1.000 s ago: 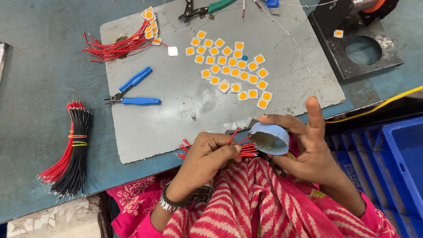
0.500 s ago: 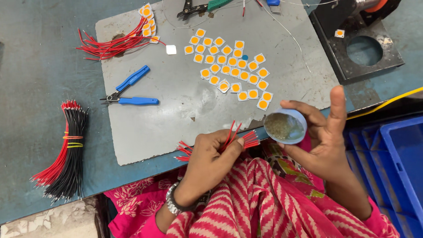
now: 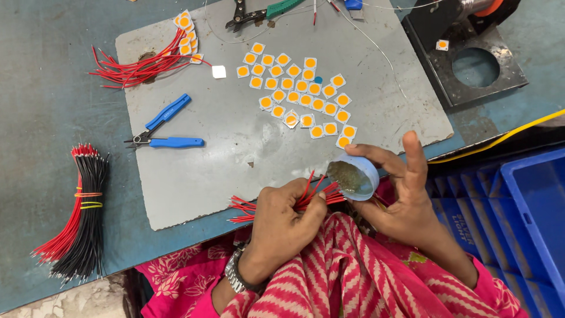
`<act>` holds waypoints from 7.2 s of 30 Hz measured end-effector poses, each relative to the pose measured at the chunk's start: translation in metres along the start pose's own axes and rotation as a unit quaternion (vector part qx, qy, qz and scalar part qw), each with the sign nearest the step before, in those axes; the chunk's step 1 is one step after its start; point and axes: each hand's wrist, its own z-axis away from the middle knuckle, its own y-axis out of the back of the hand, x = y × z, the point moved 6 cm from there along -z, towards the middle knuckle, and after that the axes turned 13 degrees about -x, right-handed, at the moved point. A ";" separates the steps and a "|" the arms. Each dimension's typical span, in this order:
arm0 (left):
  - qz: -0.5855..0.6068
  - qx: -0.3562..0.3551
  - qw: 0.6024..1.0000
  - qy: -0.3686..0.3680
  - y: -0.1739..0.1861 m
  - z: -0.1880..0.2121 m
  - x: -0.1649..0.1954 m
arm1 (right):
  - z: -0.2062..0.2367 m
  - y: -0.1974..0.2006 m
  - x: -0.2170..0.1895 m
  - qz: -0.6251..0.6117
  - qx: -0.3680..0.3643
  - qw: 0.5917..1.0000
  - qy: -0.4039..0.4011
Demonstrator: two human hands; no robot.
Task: The person solders red wires to small square LED modules using a soldering iron and solder. They then strip the ends of a bundle of red wires with wire cutters and dip the stripped ends into a small container of flux.
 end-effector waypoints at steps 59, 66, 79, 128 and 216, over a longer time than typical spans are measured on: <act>-0.039 0.066 0.994 -0.081 0.000 0.006 0.005 | 0.001 -0.006 0.005 -0.045 -0.011 0.999 -0.011; -0.036 0.080 0.992 -0.089 0.000 0.006 0.004 | 0.000 -0.006 0.004 -0.042 -0.017 0.999 -0.010; -0.038 0.088 0.991 -0.091 0.001 0.003 0.002 | -0.002 -0.007 0.002 -0.050 -0.023 0.998 -0.005; -0.020 0.035 0.997 -0.060 -0.001 -0.001 -0.001 | -0.003 -0.006 -0.010 0.051 -0.014 0.998 0.038; 0.037 0.083 0.993 -0.077 0.004 0.001 -0.014 | 0.004 -0.007 0.011 -0.093 0.056 0.994 -0.014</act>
